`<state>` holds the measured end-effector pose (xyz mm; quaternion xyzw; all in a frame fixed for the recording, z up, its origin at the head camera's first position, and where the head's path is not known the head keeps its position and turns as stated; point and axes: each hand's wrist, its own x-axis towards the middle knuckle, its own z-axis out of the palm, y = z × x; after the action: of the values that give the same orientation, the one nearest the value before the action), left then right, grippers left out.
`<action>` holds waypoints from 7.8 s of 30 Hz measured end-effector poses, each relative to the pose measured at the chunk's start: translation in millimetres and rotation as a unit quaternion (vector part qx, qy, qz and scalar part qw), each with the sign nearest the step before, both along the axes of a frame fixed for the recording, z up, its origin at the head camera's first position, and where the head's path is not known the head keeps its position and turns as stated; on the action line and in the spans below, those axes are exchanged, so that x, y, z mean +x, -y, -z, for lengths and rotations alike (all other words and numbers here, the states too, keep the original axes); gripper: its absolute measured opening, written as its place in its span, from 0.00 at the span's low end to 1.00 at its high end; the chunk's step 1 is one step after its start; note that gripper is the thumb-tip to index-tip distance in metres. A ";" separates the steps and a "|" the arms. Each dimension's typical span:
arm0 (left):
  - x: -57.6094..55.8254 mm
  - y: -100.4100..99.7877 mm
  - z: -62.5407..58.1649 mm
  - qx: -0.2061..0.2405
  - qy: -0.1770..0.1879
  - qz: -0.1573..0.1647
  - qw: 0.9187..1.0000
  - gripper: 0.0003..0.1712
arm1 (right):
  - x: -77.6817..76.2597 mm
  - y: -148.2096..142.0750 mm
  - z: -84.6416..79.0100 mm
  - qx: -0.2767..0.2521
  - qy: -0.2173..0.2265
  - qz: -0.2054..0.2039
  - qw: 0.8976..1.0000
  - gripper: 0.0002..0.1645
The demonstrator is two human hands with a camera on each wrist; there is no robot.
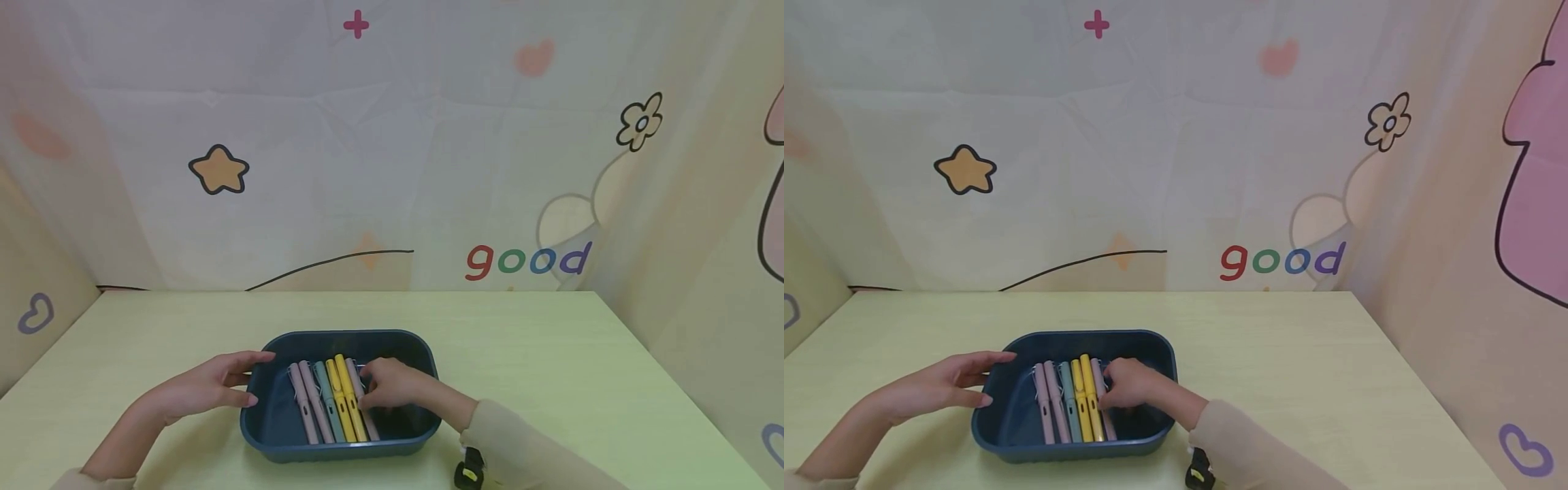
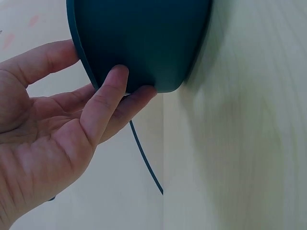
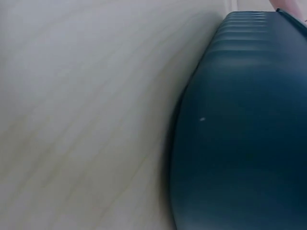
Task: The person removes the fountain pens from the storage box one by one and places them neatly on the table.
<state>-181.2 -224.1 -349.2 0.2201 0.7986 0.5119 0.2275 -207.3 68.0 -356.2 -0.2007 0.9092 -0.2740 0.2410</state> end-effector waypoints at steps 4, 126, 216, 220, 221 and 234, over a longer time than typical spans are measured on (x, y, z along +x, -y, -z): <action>0.3 -0.7 -0.7 0.002 -0.001 0.002 1.000 0.37 | 2.4 4.7 1.8 0.007 -0.001 0.018 1.000 0.25; 1.8 -0.4 7.7 0.059 0.079 -0.038 0.994 0.41 | -14.4 -142.3 -8.5 -0.114 -0.011 0.207 0.971 0.34; 0.7 -1.1 8.3 0.046 0.082 -0.054 0.994 0.39 | -15.8 -163.5 -7.3 -0.104 -0.023 0.167 0.980 0.28; 0.8 -0.9 8.2 0.047 0.082 -0.052 0.994 0.39 | -12.6 -162.2 -16.9 -0.130 -0.027 0.162 0.978 0.27; 0.9 -0.8 8.1 0.048 0.082 -0.052 0.994 0.39 | -11.7 -161.3 -19.2 -0.136 -0.027 0.163 0.977 0.28; 0.4 -0.6 8.3 0.046 0.080 -0.051 0.994 0.39 | -2.8 -149.2 -35.7 -0.220 -0.033 0.120 0.968 0.30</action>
<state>-180.8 -223.5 -357.6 0.1475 0.7633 0.5754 0.2539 -210.1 217.2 -320.6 -0.1468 0.8517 -0.4870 0.1260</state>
